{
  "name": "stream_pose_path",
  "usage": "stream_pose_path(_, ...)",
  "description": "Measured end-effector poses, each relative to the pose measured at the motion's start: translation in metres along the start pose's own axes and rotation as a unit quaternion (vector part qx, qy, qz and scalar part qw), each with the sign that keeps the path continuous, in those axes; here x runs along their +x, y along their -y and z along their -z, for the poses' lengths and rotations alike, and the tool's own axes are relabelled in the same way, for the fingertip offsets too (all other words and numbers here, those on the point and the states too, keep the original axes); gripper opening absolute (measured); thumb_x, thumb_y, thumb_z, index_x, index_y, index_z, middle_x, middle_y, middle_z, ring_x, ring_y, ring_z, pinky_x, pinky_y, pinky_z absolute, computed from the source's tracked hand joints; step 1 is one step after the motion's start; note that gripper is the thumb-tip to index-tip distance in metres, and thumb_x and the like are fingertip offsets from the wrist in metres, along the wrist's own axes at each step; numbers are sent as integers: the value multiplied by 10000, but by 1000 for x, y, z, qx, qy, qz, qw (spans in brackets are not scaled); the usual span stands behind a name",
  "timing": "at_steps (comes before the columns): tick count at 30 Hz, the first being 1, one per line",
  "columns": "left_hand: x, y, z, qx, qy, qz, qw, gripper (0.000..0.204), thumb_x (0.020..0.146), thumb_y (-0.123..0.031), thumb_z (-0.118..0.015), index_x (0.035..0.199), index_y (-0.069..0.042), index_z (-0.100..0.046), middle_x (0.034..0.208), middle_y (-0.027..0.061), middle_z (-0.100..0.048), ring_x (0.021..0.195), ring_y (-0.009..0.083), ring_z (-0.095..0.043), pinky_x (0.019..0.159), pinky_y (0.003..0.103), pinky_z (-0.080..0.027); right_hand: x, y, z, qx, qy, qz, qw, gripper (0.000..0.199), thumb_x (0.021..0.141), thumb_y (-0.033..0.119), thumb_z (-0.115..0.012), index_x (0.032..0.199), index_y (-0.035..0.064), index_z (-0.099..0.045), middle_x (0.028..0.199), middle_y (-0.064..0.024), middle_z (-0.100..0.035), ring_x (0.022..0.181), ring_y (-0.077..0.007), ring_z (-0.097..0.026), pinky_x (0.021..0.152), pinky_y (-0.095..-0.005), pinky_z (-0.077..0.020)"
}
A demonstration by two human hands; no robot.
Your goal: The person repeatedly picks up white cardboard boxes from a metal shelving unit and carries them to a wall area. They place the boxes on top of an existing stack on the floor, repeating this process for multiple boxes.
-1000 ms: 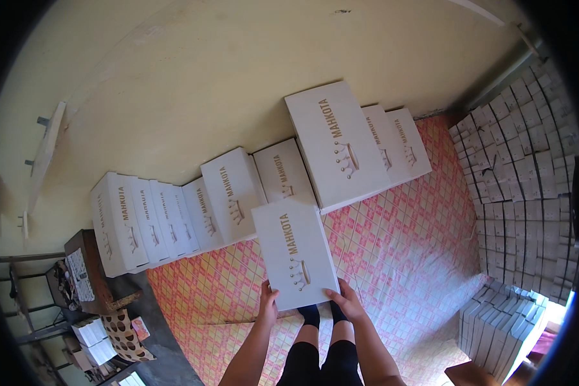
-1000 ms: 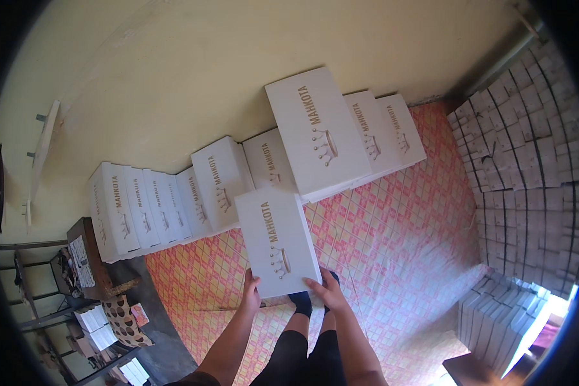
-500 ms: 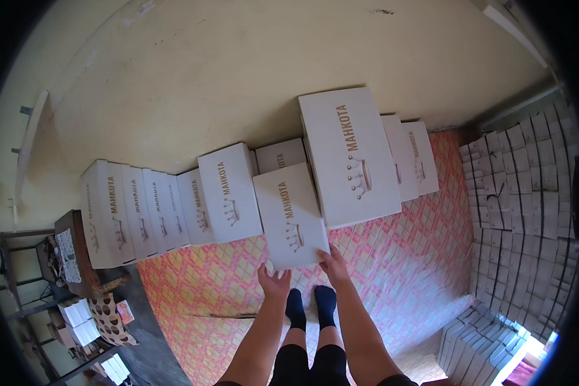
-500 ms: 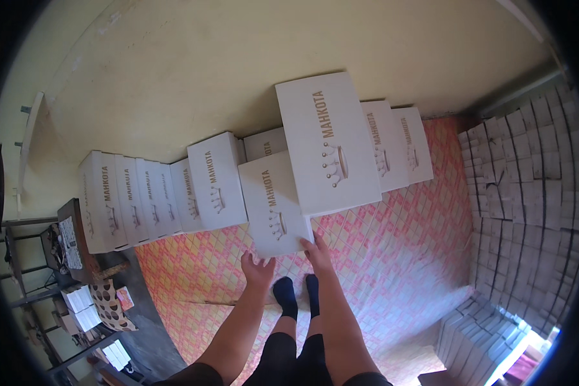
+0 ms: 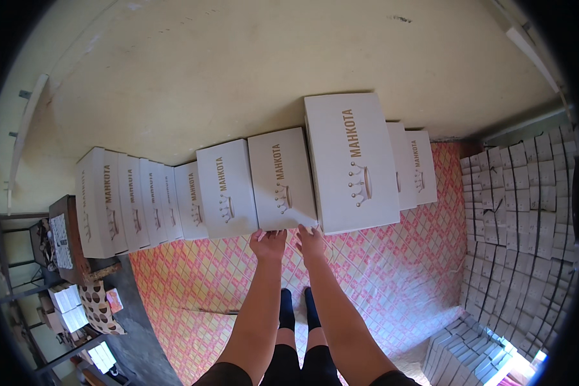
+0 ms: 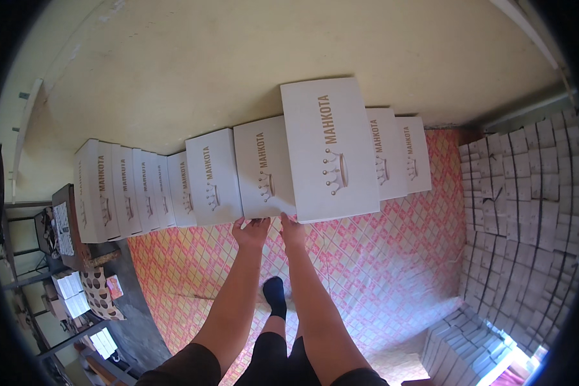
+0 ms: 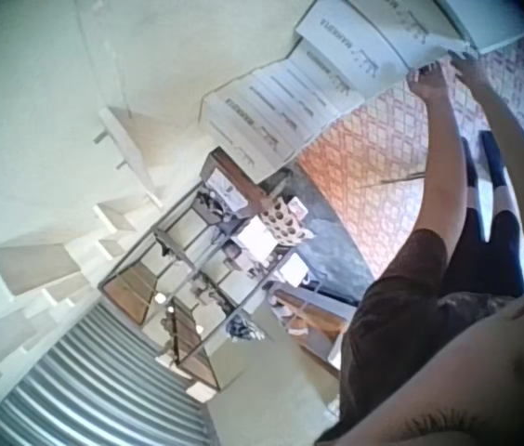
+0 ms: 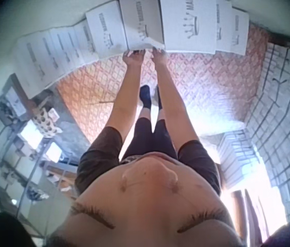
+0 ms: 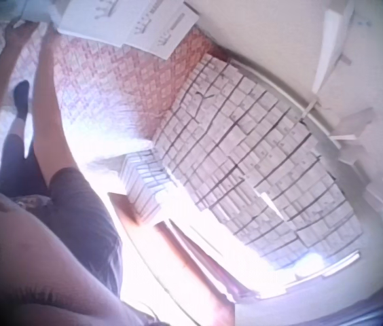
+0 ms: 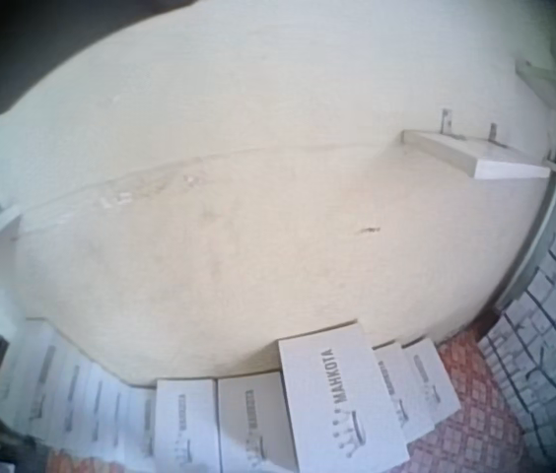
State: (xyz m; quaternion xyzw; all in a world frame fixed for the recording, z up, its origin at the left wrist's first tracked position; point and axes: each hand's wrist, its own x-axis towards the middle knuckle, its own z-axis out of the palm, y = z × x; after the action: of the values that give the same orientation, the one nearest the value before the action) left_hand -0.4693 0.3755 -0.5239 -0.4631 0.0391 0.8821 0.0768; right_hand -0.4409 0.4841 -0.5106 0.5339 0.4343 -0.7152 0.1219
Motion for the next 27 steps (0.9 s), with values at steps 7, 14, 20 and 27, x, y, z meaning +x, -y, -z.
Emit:
stream_pose_path(7,-78,-14,25,152,6,-22,988,426,767,-243,-543,1145,-84,-429,1186,148,-468,1184,298,-395,951,458,-335,-48,-58,85,58,170,-102,979,414,828,293,-538,1169,70,-465,1027,-65,-569,923,-164,-577,716,-288,-422)
stream_pose_path(14,-248,-61,28,294,4,-64,954,484,866,-283,-465,1302,-129,-320,1273,136,-437,1190,291,-402,926,446,-354,-220,-3,142,-131,278,27,951,408,890,216,-463,1252,41,-395,1053,-94,-579,1001,-192,-547,827,-315,-408)
stream_pose_path(20,-374,-102,30,526,166,-82,830,378,857,-126,-486,1223,-58,-416,1140,192,-530,974,304,-565,833,395,-460,-319,45,119,-183,365,130,903,359,895,88,-459,1239,4,-404,1099,-97,-569,1053,-167,-503,900,-279,-369)
stream_pose_path(27,-538,-149,0,529,251,-216,782,446,794,-82,-573,1218,-24,-448,1146,147,-547,991,233,-552,868,356,-442,-406,59,48,-276,525,268,759,404,888,272,-488,1246,94,-427,1138,-70,-552,1062,-198,-510,855,-341,-399)
